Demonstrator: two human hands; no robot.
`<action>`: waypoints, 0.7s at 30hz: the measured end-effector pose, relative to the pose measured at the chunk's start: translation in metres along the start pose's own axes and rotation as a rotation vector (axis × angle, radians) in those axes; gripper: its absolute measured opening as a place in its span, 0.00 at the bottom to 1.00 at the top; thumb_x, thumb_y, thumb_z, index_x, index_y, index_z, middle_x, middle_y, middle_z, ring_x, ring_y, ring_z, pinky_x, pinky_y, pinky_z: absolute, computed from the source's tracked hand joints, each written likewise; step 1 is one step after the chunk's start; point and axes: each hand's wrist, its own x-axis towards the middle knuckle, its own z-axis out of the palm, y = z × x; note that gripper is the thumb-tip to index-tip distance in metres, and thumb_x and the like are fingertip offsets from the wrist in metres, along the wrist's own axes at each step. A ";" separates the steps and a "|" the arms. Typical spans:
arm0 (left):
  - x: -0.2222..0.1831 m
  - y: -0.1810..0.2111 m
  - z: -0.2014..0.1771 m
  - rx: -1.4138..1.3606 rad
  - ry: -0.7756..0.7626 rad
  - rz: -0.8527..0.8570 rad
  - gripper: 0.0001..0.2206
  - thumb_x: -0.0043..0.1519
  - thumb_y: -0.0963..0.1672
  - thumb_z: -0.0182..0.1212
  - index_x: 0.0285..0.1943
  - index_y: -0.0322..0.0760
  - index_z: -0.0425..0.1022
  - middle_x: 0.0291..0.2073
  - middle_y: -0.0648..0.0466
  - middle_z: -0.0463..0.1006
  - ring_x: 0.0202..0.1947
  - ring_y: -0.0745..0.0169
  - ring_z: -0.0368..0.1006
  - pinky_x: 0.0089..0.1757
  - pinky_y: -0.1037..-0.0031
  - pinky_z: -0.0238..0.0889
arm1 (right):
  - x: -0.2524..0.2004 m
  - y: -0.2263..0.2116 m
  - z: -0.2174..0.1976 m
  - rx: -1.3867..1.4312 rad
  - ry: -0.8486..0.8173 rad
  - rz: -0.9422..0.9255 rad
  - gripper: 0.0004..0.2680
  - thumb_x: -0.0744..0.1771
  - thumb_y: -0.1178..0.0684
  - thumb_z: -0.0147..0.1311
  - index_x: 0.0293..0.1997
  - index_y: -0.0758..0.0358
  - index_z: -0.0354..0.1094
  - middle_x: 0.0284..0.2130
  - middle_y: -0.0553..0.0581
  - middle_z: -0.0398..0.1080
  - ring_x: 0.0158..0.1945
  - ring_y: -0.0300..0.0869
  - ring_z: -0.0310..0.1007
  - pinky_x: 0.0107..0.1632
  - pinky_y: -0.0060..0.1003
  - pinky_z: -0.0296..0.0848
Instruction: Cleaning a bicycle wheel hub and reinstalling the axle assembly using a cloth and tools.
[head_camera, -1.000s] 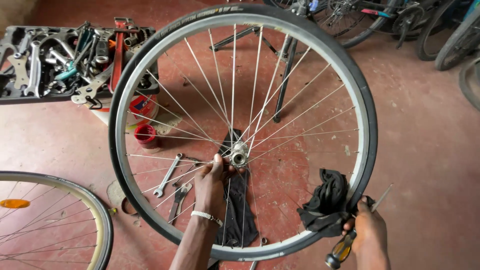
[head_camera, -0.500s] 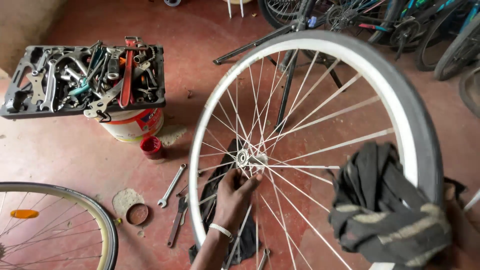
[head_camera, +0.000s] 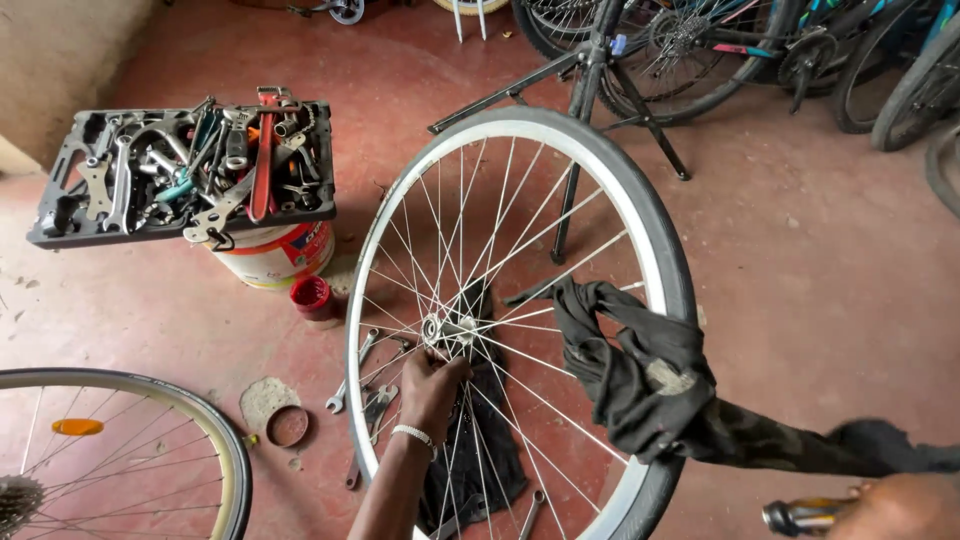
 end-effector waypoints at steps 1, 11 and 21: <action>0.001 0.000 0.001 0.006 -0.009 0.008 0.07 0.48 0.35 0.59 0.29 0.30 0.65 0.17 0.50 0.68 0.12 0.68 0.57 0.16 0.81 0.51 | -0.047 -0.002 0.005 0.338 0.287 -0.055 0.13 0.62 0.43 0.62 0.47 0.53 0.75 0.37 0.46 0.79 0.42 0.29 0.78 0.47 0.23 0.73; -0.007 -0.008 0.022 -0.229 -0.249 -0.150 0.05 0.56 0.39 0.53 0.35 0.28 0.67 0.26 0.44 0.74 0.17 0.68 0.57 0.22 0.80 0.50 | -0.182 -0.185 0.109 1.001 1.112 -0.563 0.12 0.66 0.44 0.46 0.31 0.59 0.73 0.24 0.62 0.72 0.26 0.54 0.66 0.34 0.46 0.65; -0.008 -0.026 0.024 -0.311 -0.326 -0.204 0.09 0.57 0.39 0.51 0.22 0.34 0.64 0.14 0.58 0.57 0.14 0.73 0.48 0.20 0.78 0.41 | -0.163 -0.224 0.133 0.880 0.734 -0.500 0.13 0.65 0.43 0.46 0.37 0.61 0.73 0.27 0.60 0.73 0.30 0.49 0.69 0.35 0.41 0.65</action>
